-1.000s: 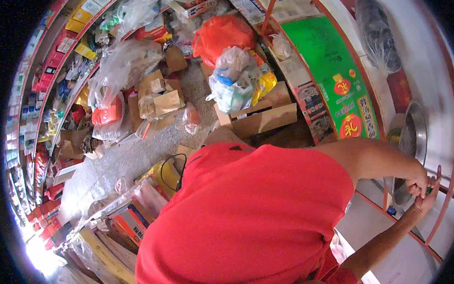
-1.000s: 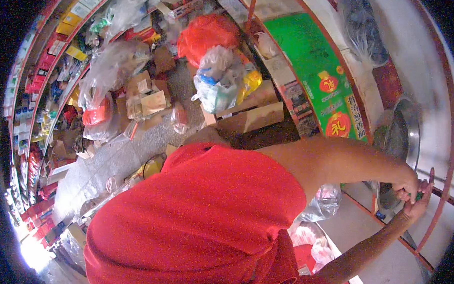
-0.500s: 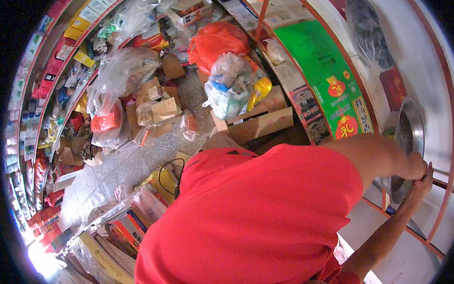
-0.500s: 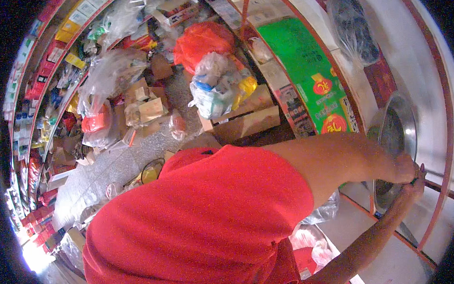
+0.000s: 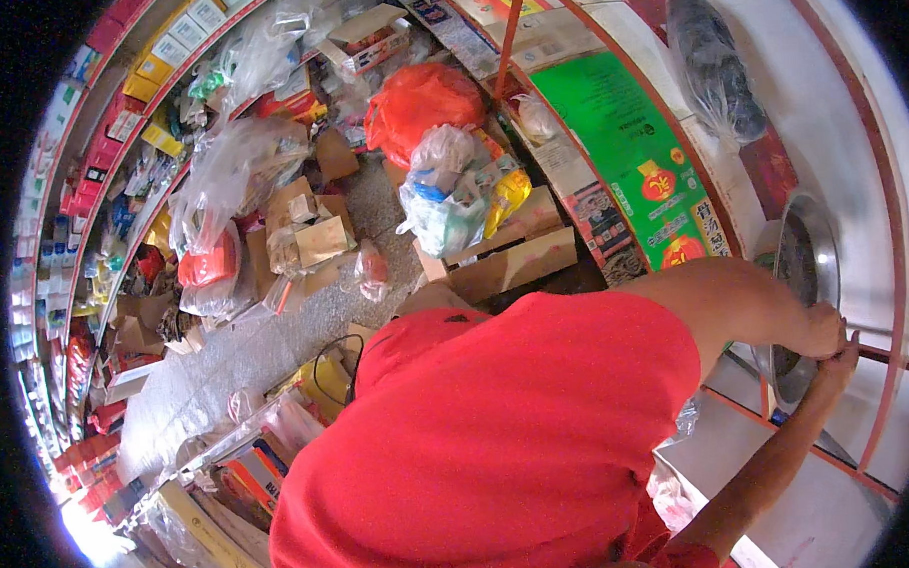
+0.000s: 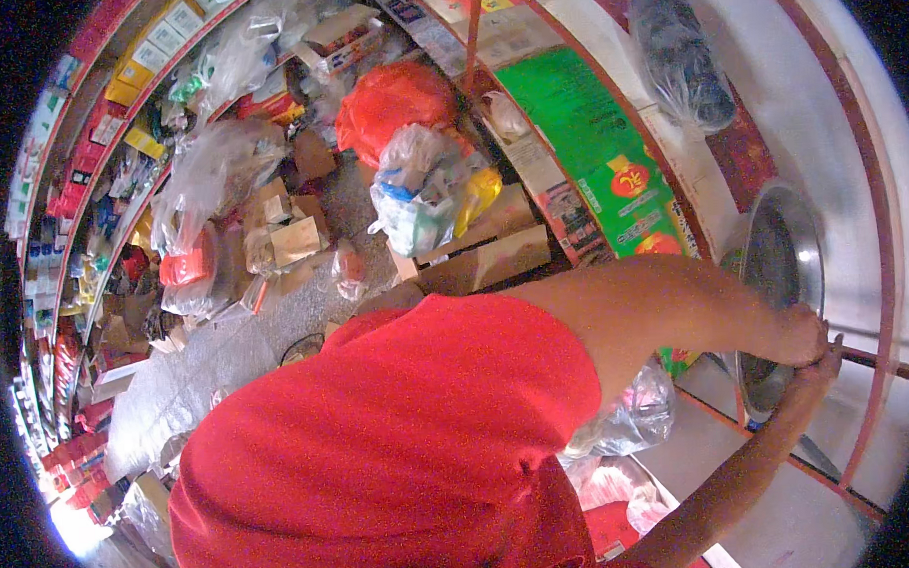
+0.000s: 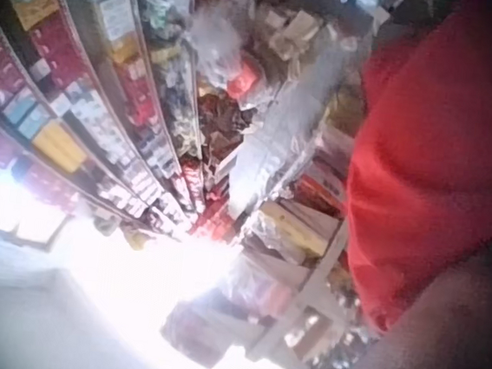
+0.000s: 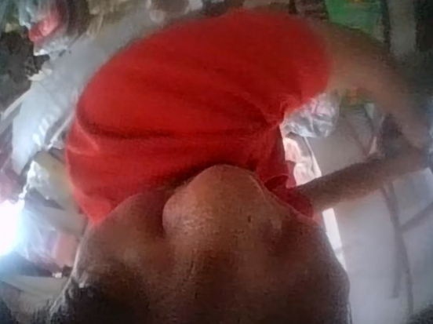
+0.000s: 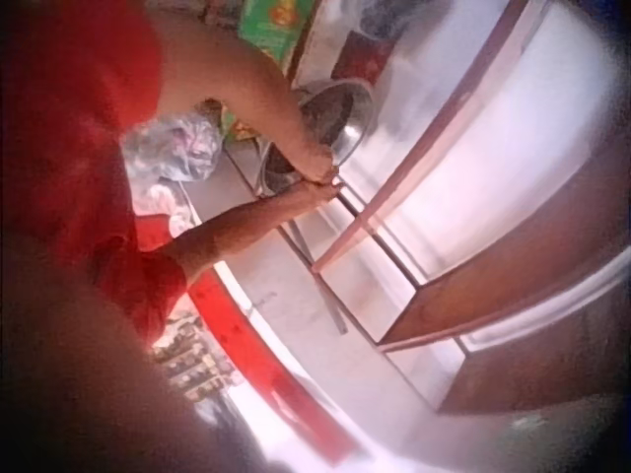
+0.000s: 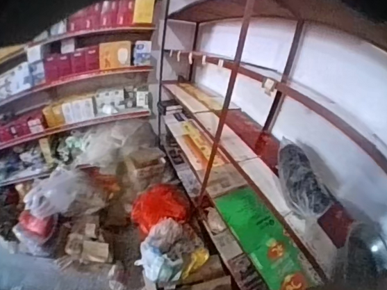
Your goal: The person wipes the surfaces of a metal shelving unit with a green cloth, moving items aside as needed. Later, the person sits on the floor, opens a box containing small objects, and wipes one of the objects with the cloth.
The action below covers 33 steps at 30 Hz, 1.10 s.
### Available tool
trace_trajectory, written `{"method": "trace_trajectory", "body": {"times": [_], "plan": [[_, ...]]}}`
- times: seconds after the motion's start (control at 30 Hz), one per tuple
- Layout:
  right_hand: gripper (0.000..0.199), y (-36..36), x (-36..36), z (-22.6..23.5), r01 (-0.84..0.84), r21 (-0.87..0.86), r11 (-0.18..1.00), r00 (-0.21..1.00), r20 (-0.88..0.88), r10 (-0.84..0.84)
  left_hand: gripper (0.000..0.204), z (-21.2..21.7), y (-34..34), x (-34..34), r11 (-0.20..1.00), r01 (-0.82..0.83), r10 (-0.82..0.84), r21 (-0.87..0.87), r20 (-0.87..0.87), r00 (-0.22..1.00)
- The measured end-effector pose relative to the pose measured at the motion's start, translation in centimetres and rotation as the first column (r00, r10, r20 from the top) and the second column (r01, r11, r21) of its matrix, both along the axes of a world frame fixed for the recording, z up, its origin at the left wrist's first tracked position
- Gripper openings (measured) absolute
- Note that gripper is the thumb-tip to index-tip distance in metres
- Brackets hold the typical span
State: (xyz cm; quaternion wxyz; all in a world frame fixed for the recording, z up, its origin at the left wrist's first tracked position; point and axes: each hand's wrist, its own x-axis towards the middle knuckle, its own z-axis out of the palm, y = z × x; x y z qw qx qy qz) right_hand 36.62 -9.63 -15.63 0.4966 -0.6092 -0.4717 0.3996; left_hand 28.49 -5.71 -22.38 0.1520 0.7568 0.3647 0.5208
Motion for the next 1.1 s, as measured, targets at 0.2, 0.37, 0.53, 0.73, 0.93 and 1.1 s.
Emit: {"method": "trace_trajectory", "body": {"times": [0.2,0.37,0.53,0.73,0.93,1.1], "plan": [[0.075,-8.2,0.0,2.8,-0.077,0.087,0.993,0.931,-0.349,0.103,0.021,4.4,-2.4,-2.3,0.405,0.720,-0.800,-0.563,0.162,0.577],[0.069,-7.5,-5.3,2.5,-0.053,0.265,0.963,0.963,-0.242,0.120,0.028,3.3,-4.8,-3.4,-0.568,0.806,-0.152,-0.166,0.984,0.095],[0.057,-8.4,3.4,1.9,-0.083,0.213,0.973,0.994,-0.056,0.096,0.025,4.3,-7.8,-4.7,-0.535,0.795,-0.294,-0.287,0.945,0.143],[0.041,-6.5,-2.3,2.8,0.100,0.175,0.979,0.964,-0.261,-0.052,0.032,3.6,-4.4,-2.3,-0.487,0.647,-0.656,-0.587,0.734,0.173],[0.042,-6.0,-2.7,3.1,0.189,0.098,0.977,0.980,-0.089,-0.180,0.016,3.7,-4.0,-4.0,-0.029,0.791,-0.812,-0.611,0.476,0.338],[0.033,-5.4,1.1,1.5,0.390,0.122,0.913,0.901,-0.253,-0.351,0.007,4.3,-7.4,-6.9,0.839,0.495,-0.542,-0.226,-0.262,0.798]]}}
